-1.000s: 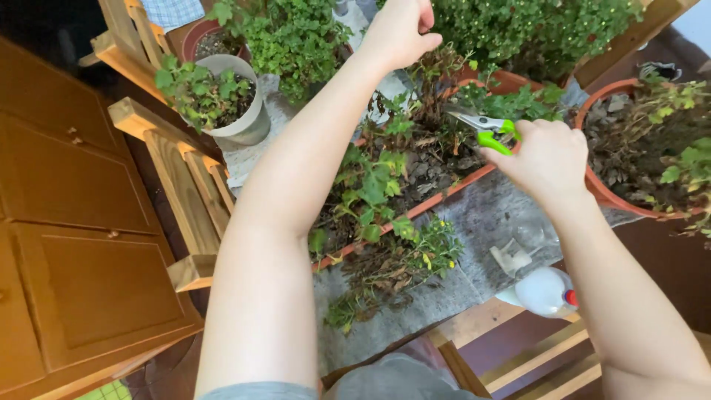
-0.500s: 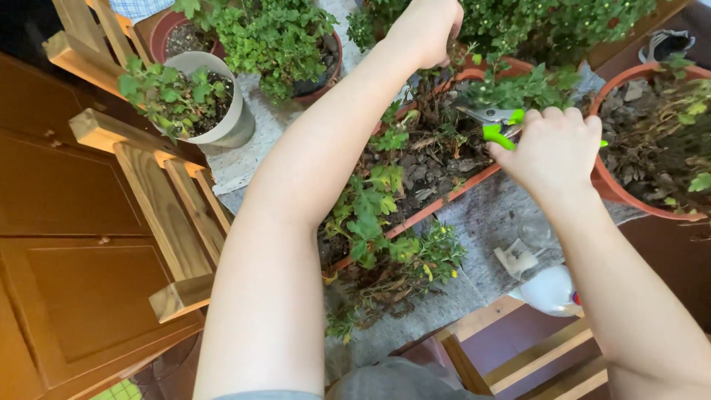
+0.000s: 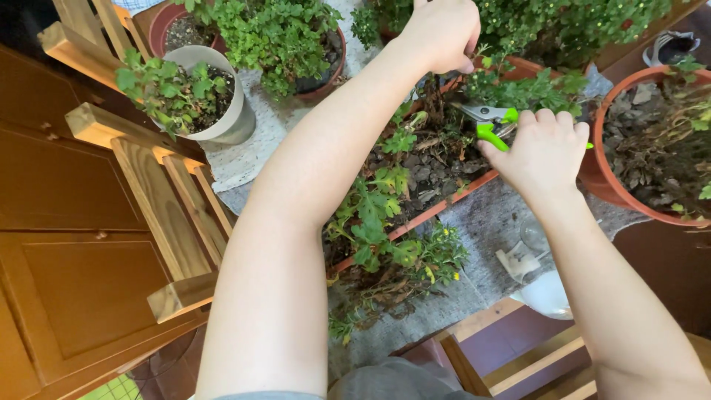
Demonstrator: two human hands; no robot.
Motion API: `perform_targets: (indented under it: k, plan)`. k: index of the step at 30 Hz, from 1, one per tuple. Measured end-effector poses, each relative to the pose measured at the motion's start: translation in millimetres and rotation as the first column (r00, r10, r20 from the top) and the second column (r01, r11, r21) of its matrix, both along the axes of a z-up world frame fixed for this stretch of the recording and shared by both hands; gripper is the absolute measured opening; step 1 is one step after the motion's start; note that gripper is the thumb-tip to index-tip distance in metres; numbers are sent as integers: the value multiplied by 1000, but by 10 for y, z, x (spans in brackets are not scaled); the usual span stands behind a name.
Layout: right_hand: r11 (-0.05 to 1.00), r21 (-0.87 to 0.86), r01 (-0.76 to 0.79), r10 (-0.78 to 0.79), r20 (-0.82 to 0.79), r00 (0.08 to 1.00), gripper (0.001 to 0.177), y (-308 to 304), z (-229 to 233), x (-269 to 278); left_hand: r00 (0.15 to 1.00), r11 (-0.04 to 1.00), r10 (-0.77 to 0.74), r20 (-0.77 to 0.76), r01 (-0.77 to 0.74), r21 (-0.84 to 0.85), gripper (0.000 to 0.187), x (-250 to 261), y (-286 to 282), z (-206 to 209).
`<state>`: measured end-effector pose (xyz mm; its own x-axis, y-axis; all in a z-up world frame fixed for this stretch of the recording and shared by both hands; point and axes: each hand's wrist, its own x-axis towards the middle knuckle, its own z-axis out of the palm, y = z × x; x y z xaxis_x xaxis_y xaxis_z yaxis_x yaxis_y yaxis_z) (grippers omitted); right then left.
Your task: The person uses green-handled pruning shears to trim dead or overgrown stems from several potted plants on a wooden table. They repeatedly cut stems and remove the cut pieces, working across multiple pots throughout the clip.
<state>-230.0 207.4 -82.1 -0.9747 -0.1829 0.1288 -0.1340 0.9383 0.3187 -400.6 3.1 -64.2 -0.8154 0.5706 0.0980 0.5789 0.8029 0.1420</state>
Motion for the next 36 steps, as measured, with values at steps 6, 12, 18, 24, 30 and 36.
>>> perform_targets:
  k: [6,12,18,24,30,36]
  plan:
    - [1000,8,-24,24,-15,1000,70,-51,-65,-42,999,1000,12,-52,-13,-18,26,-48,146,-74]
    - [991,90,-95,99,-47,994,62,-60,-32,-21,991,1000,-4,-133,5,6,23,-75,137,-107]
    - [988,123,-93,105,-101,989,63,-13,261,297,999,982,38,-33,-31,187,23,-43,33,-24]
    - [996,2,-86,86,-87,992,68,230,701,1004,994,838,-74,76,21,545,33,427,-226,641]
    - [992,-109,-62,50,-103,993,64,667,655,1702,978,688,-208,6,142,711,16,2164,-415,1838]
    - [982,-188,26,-24,16,1000,69,877,408,2106,984,946,-67,163,10,325,10,3762,-173,783]
